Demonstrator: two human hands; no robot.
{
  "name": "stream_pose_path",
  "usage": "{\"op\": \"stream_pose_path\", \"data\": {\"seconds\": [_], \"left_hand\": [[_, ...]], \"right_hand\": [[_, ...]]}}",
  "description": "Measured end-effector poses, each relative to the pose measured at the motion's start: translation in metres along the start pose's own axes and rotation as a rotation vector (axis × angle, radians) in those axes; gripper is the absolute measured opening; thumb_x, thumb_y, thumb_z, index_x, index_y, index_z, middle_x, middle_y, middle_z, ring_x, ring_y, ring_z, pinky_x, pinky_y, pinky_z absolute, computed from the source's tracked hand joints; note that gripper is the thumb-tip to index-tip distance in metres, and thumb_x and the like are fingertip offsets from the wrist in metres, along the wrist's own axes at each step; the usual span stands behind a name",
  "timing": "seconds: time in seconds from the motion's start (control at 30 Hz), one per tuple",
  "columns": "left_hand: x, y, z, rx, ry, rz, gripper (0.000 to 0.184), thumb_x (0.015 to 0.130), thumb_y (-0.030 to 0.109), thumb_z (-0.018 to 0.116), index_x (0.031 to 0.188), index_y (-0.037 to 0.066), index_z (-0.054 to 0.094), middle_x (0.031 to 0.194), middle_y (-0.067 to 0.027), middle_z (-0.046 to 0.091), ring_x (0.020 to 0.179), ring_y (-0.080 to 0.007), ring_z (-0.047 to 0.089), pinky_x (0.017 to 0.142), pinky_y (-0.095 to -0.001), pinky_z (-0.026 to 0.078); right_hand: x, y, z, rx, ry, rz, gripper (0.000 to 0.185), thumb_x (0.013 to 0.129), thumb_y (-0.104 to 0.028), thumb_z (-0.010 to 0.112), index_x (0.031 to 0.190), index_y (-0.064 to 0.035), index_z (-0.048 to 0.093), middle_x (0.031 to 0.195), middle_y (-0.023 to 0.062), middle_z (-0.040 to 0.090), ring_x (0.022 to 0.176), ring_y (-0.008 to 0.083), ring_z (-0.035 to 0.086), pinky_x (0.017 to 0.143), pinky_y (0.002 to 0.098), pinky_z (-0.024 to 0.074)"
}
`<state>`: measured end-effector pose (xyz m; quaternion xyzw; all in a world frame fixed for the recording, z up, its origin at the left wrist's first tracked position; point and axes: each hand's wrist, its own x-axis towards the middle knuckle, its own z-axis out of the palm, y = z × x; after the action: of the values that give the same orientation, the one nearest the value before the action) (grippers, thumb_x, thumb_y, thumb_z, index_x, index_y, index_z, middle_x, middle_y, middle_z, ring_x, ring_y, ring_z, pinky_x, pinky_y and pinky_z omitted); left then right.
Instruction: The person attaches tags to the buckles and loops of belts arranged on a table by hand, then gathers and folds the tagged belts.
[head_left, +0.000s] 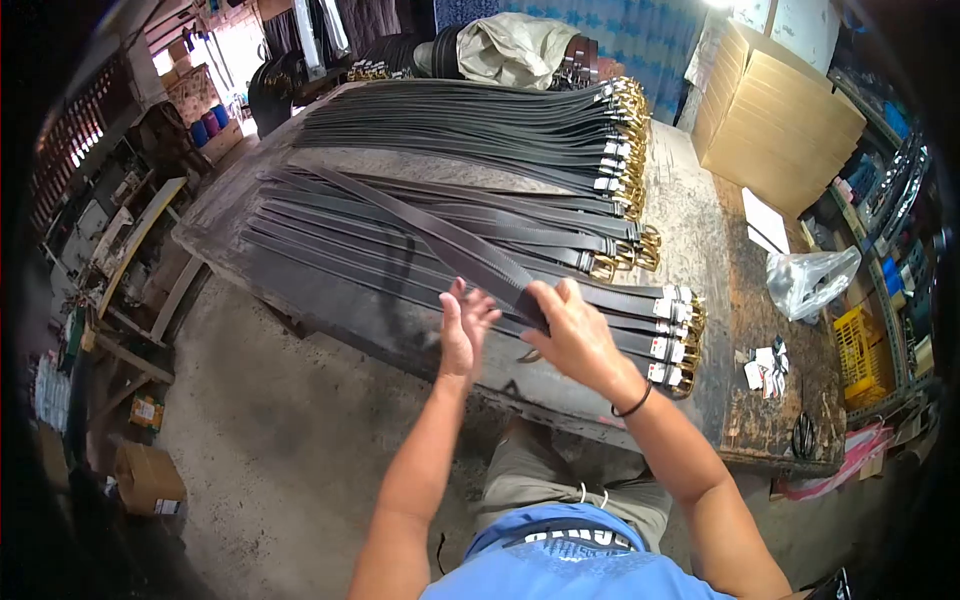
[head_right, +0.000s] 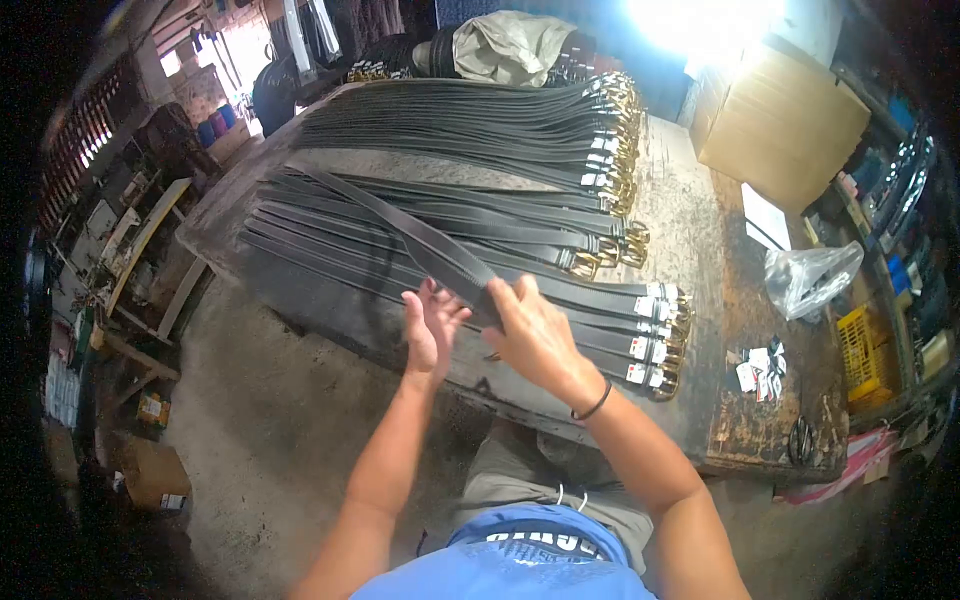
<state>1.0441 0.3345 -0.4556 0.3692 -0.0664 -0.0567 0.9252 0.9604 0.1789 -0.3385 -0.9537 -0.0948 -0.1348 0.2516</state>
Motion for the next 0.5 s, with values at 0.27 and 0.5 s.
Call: {"op": "stream_pose_path", "data": {"seconds": [0.27,0.5], "left_hand": [[-0.070,0.029,0.032,-0.210,0.088,-0.167,0.034,0.099,0.033,0.049,0.111,0.002,0.054,0.098,-0.0126,0.064,0.092,-0.0271,0.064,0.084,-0.0411,0.054],[-0.105,0.027,0.032,-0.047,0.029,-0.153,0.025,0.100,0.025,0.051,0.116,0.006,0.050,0.102,-0.0084,0.062,0.093,-0.0227,0.064,0.083,-0.0369,0.054]], "right_hand": [[-0.072,-0.021,0.018,0.269,0.056,-0.162,0.057,0.078,-0.020,0.075,0.127,-0.0028,0.052,0.117,0.0192,0.050,0.096,0.0358,0.059,0.083,0.0388,0.0494],[-0.088,-0.009,0.039,0.692,-0.179,0.203,0.039,0.088,-0.027,0.065,0.115,0.0003,0.055,0.089,0.0209,0.065,0.088,0.0350,0.065,0.078,0.0412,0.0503]]}}
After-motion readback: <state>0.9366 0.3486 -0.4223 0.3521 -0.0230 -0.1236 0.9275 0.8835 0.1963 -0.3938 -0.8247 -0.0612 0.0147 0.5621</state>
